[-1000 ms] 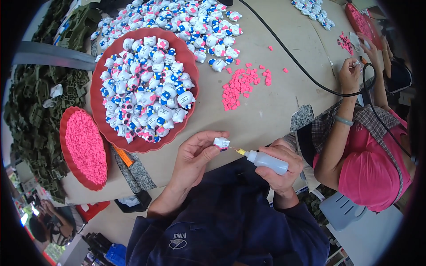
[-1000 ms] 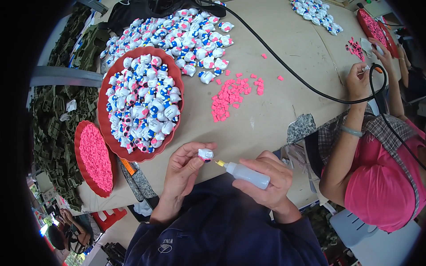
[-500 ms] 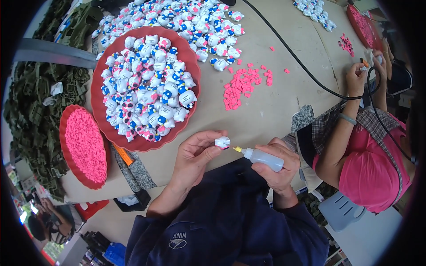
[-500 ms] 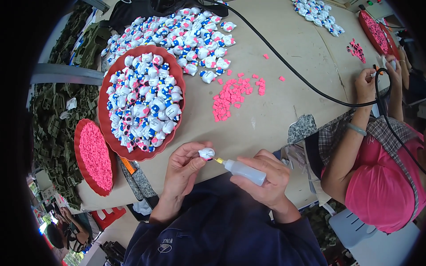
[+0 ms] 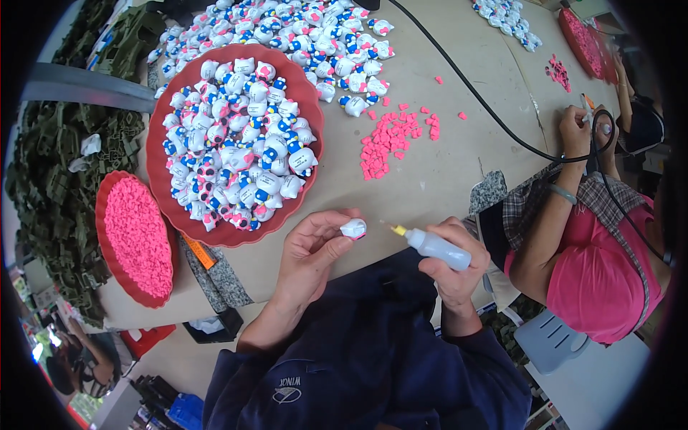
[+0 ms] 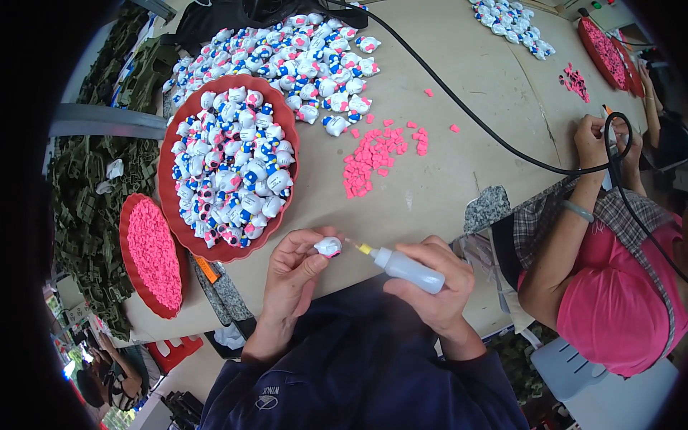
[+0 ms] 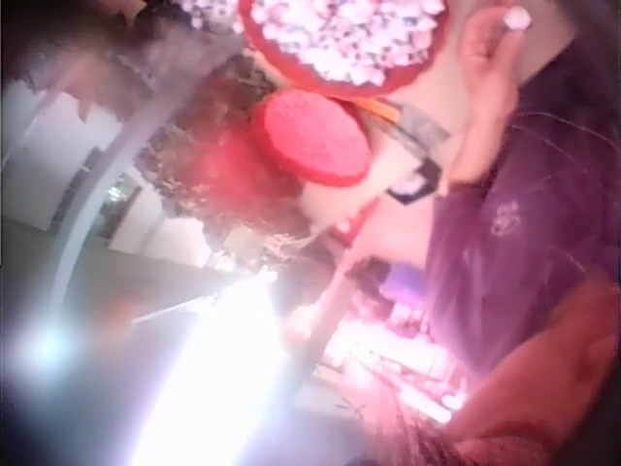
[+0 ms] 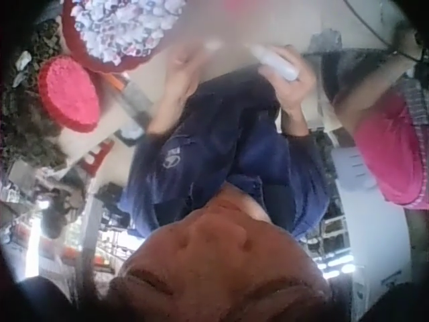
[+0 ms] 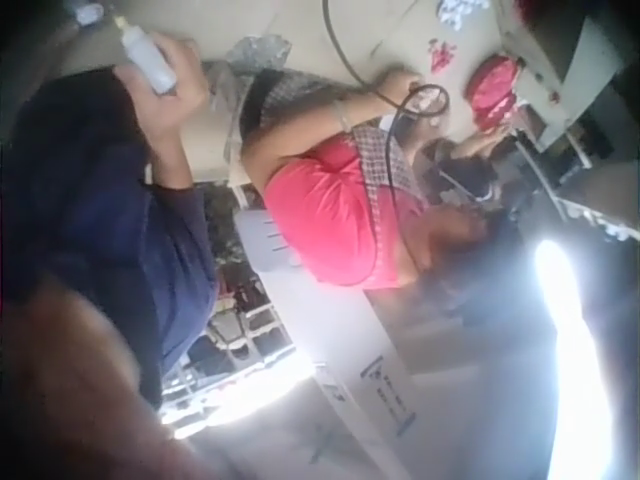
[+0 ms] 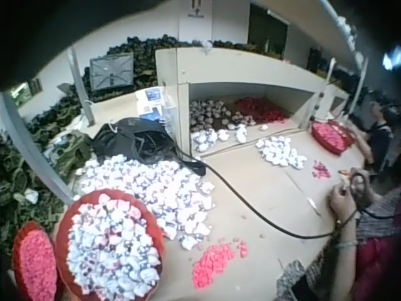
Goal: The person assembles toy figurines by applying glue from a squeeze bottle to each figurine, attaching small plastic accessories by hand, and setting the completed figures on the table.
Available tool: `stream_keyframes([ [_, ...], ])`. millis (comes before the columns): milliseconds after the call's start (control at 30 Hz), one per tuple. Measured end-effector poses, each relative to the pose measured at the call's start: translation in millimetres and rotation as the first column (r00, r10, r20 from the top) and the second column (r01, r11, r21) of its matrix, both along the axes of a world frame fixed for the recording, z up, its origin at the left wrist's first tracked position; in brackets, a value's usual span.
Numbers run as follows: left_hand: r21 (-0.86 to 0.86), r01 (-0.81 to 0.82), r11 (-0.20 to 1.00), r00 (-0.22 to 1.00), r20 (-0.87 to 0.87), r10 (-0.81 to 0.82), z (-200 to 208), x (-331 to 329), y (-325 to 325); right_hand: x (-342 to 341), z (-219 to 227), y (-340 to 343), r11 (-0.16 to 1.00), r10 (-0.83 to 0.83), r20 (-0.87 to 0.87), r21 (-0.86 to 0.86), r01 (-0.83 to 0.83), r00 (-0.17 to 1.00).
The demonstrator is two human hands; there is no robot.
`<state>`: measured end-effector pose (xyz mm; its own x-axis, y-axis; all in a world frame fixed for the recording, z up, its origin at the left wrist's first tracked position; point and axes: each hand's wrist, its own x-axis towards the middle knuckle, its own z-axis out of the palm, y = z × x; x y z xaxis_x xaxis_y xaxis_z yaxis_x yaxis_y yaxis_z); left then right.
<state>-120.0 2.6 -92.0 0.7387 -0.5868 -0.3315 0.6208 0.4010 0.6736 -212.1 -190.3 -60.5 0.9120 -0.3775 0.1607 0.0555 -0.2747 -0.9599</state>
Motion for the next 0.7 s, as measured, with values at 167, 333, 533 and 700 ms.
stream_keyframes([
  [167,0.030,-0.011,0.999,1.000,0.012,0.011,2,-1,4,22,-6,8,0.962,-0.133,-0.112,0.226,0.155,0.985],
  [333,0.067,-0.022,0.997,0.998,0.052,0.018,2,-4,11,48,-19,18,0.962,-0.060,-0.041,-0.270,0.047,0.997],
  [533,0.090,-0.051,0.995,0.998,0.027,0.048,0,-4,14,55,-13,21,0.965,-0.032,-0.097,-0.263,0.005,0.995],
  [700,0.087,-0.035,0.996,0.999,0.036,0.032,4,-4,12,58,-11,-7,0.930,-0.221,-0.150,-0.330,0.161,0.964],
])
